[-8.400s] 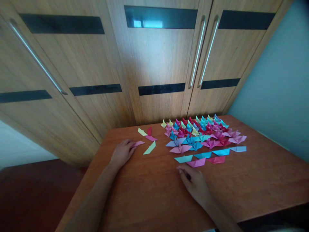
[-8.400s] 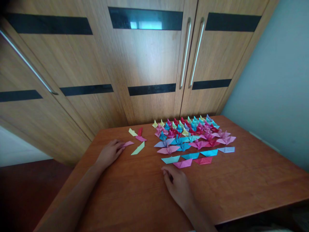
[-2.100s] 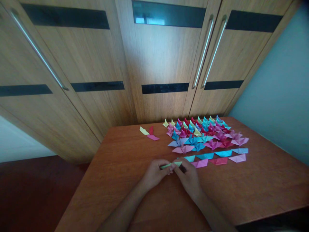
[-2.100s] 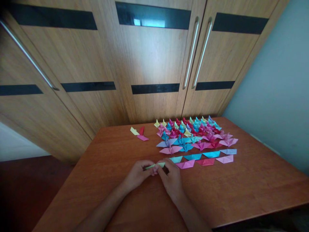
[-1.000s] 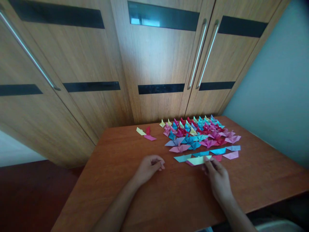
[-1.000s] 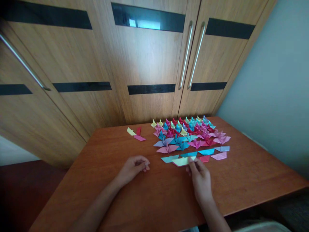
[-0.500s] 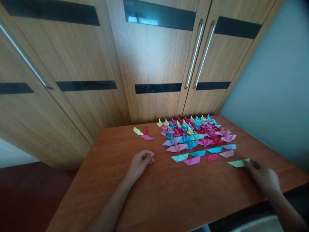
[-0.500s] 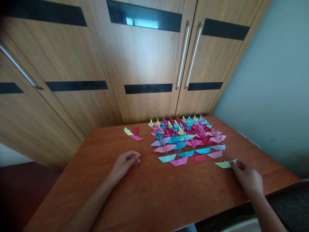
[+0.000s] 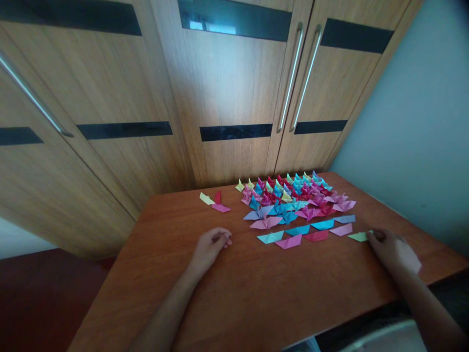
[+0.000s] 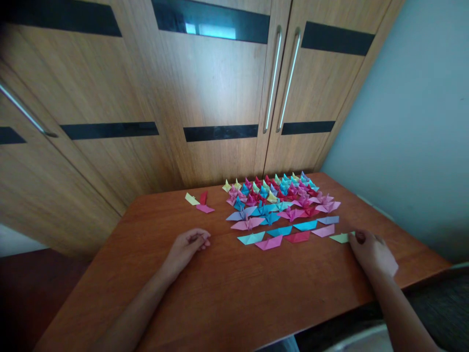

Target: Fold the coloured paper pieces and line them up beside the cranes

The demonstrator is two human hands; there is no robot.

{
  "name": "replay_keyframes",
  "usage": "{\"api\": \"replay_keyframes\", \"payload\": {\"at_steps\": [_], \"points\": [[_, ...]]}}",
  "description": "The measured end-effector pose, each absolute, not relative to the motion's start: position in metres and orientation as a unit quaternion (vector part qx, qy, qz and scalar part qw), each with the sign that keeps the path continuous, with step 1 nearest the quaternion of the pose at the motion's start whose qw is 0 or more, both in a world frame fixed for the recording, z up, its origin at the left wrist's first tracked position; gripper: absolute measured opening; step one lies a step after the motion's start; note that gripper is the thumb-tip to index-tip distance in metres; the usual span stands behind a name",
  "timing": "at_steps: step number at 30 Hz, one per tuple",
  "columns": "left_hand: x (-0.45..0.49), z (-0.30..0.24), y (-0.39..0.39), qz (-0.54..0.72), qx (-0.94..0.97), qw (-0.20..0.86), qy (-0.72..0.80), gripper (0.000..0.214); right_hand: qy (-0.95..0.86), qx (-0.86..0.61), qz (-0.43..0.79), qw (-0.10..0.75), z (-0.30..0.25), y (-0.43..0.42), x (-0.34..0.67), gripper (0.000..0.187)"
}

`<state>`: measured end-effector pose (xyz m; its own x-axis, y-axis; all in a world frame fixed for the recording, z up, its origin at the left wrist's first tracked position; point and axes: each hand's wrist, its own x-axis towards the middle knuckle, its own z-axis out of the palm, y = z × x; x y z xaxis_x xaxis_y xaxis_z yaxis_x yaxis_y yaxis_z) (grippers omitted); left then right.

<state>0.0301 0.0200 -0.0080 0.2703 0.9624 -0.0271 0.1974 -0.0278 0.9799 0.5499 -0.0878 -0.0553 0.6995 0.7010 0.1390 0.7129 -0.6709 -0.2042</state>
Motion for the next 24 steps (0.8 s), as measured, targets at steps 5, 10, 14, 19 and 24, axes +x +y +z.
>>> {"api": "replay_keyframes", "payload": {"at_steps": [5, 10, 14, 19, 24], "points": [[0.030, -0.009, 0.020, 0.378, 0.611, 0.508, 0.476, 0.023, -0.383, -0.913, 0.000, 0.142, -0.050, -0.087, 0.552, 0.049], [0.029, -0.010, 0.021, 0.375, 0.615, 0.507, 0.474, 0.022, -0.372, -0.914, 0.014, 0.161, -0.041, -0.086, 0.548, 0.045], [0.029, -0.009, 0.020, 0.376, 0.613, 0.508, 0.473, 0.022, -0.359, -0.915, 0.023, 0.185, -0.039, -0.085, 0.549, 0.045], [0.030, -0.006, 0.018, 0.379, 0.610, 0.507, 0.477, 0.022, -0.320, -0.914, -0.011, 0.249, -0.039, -0.089, 0.545, 0.040], [0.029, -0.012, 0.020, 0.384, 0.626, 0.478, 0.482, 0.024, -0.371, -0.861, -0.062, 0.344, -0.036, -0.093, 0.498, 0.031]]}}
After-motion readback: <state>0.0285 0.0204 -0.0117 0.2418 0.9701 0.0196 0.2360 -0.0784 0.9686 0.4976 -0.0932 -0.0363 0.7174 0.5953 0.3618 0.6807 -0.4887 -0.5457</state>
